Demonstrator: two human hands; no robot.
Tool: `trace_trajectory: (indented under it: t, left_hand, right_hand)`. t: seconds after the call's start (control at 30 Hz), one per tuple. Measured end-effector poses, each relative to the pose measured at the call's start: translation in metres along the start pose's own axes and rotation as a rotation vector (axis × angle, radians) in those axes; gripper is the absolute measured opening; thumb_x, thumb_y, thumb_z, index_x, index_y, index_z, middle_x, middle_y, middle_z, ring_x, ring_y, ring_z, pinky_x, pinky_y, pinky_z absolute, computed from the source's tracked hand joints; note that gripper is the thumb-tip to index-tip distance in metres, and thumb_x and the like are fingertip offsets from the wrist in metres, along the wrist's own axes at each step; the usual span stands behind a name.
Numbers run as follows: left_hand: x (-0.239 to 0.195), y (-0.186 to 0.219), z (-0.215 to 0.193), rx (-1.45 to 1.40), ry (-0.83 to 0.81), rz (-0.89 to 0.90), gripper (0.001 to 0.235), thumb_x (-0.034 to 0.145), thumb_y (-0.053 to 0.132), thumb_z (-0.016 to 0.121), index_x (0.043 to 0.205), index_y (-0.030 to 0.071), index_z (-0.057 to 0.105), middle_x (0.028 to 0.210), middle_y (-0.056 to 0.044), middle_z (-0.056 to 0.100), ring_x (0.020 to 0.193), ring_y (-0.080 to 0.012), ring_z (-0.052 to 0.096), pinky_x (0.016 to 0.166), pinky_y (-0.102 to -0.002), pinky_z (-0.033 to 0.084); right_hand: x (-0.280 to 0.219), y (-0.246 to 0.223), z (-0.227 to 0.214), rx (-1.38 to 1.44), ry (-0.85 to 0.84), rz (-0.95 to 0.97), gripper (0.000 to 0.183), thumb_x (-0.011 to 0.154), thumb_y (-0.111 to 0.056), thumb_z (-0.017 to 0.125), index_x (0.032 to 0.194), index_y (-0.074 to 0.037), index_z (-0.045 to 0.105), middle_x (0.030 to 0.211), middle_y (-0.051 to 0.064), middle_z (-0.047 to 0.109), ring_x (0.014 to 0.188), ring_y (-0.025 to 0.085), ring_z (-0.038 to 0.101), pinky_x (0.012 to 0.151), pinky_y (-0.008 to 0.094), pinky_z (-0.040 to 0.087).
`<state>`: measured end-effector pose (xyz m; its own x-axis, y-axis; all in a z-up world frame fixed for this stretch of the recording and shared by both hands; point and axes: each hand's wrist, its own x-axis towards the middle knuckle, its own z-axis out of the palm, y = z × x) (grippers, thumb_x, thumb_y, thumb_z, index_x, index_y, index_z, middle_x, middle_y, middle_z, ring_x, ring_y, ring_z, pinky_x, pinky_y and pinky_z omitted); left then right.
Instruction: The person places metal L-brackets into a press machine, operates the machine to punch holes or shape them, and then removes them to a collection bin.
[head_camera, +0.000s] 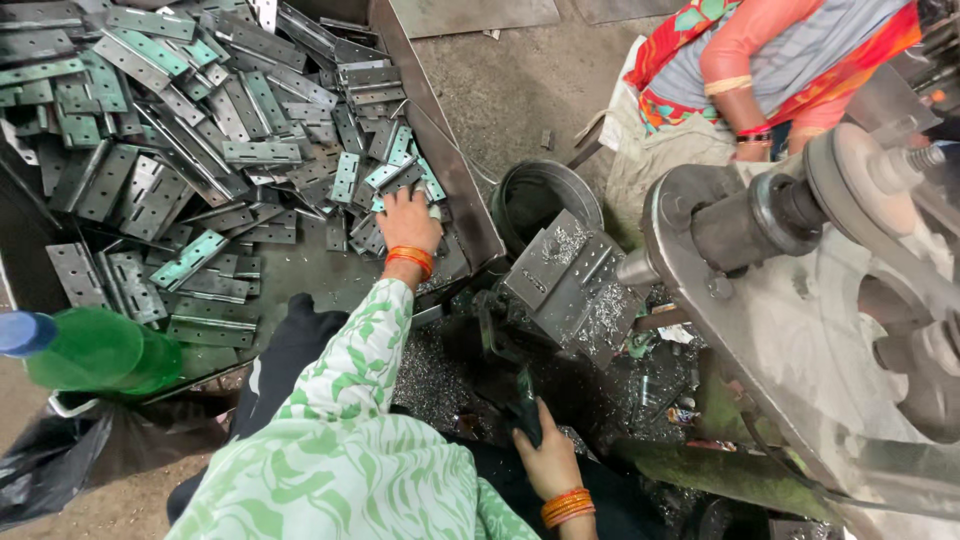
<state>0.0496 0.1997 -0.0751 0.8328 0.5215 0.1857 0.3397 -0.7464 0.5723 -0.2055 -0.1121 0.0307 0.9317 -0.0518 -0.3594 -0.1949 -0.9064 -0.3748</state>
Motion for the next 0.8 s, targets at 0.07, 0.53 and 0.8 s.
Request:
trace_trajectory:
  t: [0.07, 0.53, 0.8]
  left_hand:
    - [0.002, -0.028, 0.019, 0.053, -0.053, -0.093, 0.046, 0.080, 0.025, 0.072, 0.125, 0.014, 0.068, 0.129, -0.008, 0.060, 0.123, -0.0326, 0.051, 0.095, -0.054, 0.044]
    - [-0.016, -0.072, 0.070, 0.353, 0.060, -0.047, 0.020, 0.094, 0.015, 0.060, 0.112, 0.019, 0.069, 0.118, -0.008, 0.053, 0.103, -0.0292, 0.057, 0.084, -0.045, 0.049]
    - [-0.067, -0.083, 0.082, 0.428, 0.094, 0.231, 0.014, 0.097, 0.021, 0.059, 0.107, 0.022, 0.068, 0.108, -0.002, 0.055, 0.099, -0.0263, 0.055, 0.082, -0.045, 0.047]
  right_hand:
    - [-0.001, -0.005, -0.004, -0.024, -0.060, 0.076, 0.077, 0.084, -0.033, 0.071, 0.153, -0.016, 0.041, 0.094, 0.025, 0.074, 0.086, 0.038, 0.075, 0.081, 0.043, 0.058]
    - [0.005, 0.000, -0.003, 0.038, -0.056, 0.006, 0.078, 0.084, -0.030, 0.072, 0.153, -0.014, 0.038, 0.105, 0.028, 0.073, 0.102, 0.041, 0.072, 0.092, 0.042, 0.056]
    - [0.002, -0.006, -0.005, -0.040, -0.047, 0.008, 0.080, 0.084, -0.031, 0.072, 0.154, -0.015, 0.037, 0.101, 0.030, 0.072, 0.099, 0.044, 0.070, 0.090, 0.045, 0.055]
